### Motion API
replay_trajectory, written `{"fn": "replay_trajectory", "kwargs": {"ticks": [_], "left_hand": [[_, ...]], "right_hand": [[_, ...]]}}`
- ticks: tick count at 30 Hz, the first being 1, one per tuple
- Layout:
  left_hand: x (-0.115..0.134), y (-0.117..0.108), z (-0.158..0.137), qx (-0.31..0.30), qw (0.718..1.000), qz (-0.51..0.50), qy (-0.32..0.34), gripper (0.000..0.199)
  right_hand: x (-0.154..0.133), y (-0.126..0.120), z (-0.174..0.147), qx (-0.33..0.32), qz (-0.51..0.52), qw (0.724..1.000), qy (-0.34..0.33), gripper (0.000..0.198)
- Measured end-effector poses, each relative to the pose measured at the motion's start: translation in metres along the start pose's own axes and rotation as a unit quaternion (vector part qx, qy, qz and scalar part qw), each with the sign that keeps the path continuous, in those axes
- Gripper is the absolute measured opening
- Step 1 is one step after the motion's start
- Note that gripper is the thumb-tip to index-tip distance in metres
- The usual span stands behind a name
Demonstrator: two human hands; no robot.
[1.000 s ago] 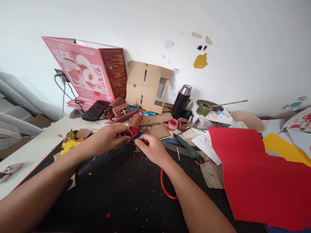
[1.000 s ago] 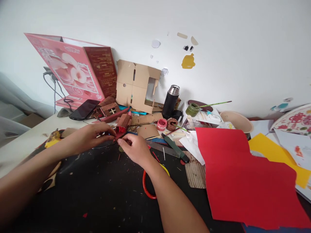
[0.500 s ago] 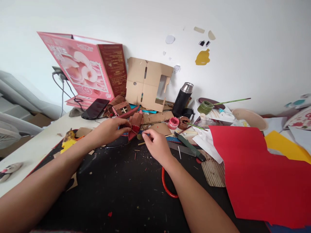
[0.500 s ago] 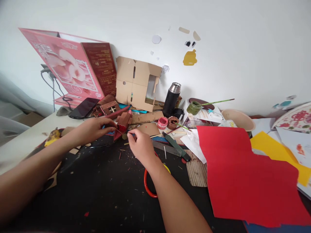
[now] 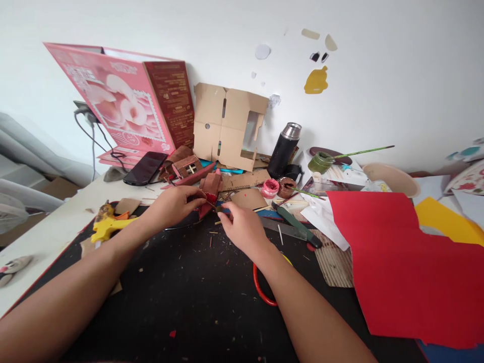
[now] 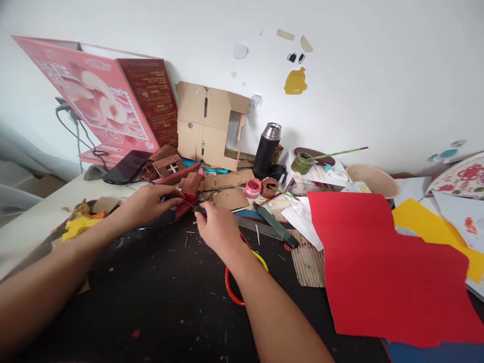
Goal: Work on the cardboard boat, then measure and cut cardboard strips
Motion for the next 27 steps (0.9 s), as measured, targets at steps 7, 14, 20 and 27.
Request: {"fn": "replay_trajectory", "kwargs": {"ticks": [7, 14, 20, 27], "left_hand": [[-0.002, 0.006, -0.001, 0.012, 1.0, -0.012, 0.008, 0.039], [-0.007, 0.011, -0.002, 0.006, 1.0, -0.016, 0.019, 0.039], [-0.006, 0.012, -0.003, 0.015, 0.999, -0.025, 0.013, 0.038], [-0.005, 0.013, -0.005, 0.027, 0.999, -0.039, 0.013, 0.035]], "right_hand": [[-0.002, 0.0, -0.001, -0.001, -0.025, 1.0, 0.007, 0.036], [-0.004, 0.0, -0.001, -0.006, -0.048, 0.999, 0.014, 0.034], [-0.004, 0.002, -0.001, -0.004, -0.052, 0.999, 0.011, 0.032], [-0.005, 0.003, 0.0, -0.001, -0.066, 0.998, 0.017, 0.039]]}}
Point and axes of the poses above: each hand's wrist, its own z-axis towards the middle knuckle, its own y-axis out of the palm, x = y × z, the point moved 3 cm from there along z, towards the middle knuckle, and after that the axes turned 11 degrees about y, right-handed, at the moved point
